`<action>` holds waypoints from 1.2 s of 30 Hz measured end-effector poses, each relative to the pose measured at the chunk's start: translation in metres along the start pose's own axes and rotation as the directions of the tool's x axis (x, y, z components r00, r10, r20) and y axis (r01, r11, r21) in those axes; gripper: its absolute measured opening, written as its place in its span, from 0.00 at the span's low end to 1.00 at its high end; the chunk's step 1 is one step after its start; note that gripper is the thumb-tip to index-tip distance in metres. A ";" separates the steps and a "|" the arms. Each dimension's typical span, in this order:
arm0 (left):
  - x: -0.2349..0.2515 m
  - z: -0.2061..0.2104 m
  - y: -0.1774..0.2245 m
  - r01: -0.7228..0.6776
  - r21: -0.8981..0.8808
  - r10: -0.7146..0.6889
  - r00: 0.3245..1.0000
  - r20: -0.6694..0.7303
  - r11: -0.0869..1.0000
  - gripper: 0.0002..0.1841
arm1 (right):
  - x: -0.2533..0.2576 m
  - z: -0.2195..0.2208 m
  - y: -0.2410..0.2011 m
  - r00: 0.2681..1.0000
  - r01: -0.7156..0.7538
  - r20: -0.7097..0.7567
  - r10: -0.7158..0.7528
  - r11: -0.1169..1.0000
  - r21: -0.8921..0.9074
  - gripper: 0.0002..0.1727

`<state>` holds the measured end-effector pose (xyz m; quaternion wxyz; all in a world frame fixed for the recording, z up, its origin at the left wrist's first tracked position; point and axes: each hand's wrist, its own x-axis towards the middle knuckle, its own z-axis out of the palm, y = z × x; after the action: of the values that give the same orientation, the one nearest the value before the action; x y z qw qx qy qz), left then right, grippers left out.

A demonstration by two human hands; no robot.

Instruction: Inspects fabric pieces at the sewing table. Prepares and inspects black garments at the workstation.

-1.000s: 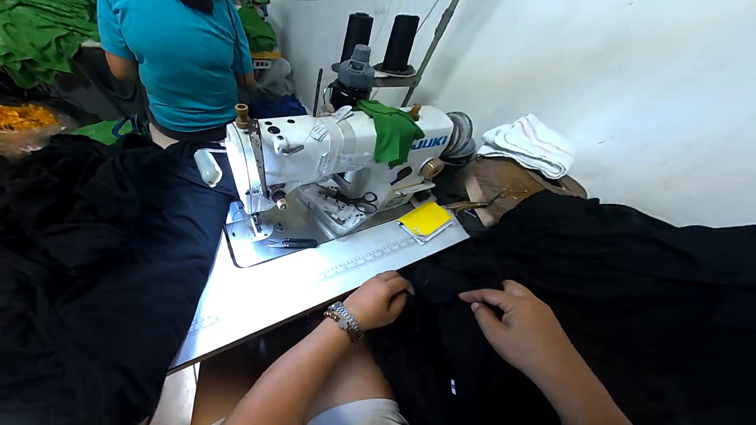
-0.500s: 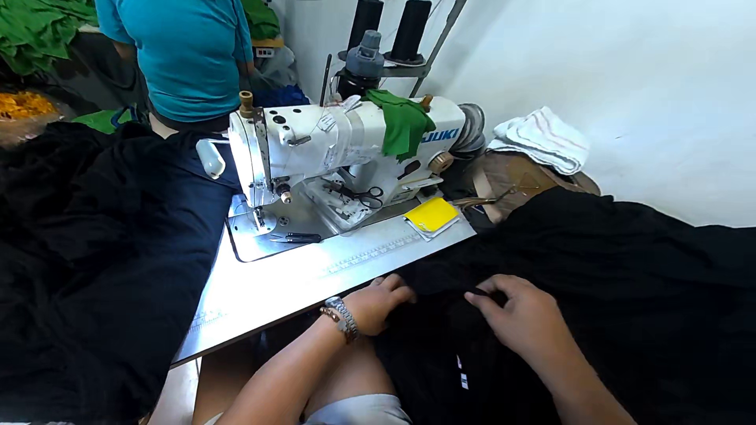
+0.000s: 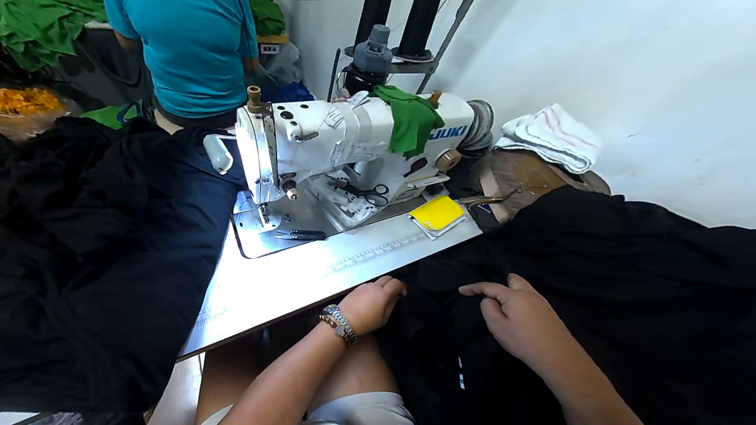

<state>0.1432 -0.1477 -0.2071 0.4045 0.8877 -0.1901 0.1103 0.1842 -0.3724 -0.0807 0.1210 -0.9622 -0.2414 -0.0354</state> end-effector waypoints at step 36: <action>0.052 -0.022 0.056 -0.211 -0.112 0.190 0.966 -0.173 0.971 0.07 | -0.004 0.011 -0.035 1.000 0.024 0.023 -0.019 0.976 -0.218 0.24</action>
<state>0.1654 -0.1778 -0.1365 0.4621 0.8238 -0.2526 0.2095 0.1643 -0.3410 -0.0843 0.0116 -0.9673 -0.2477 -0.0533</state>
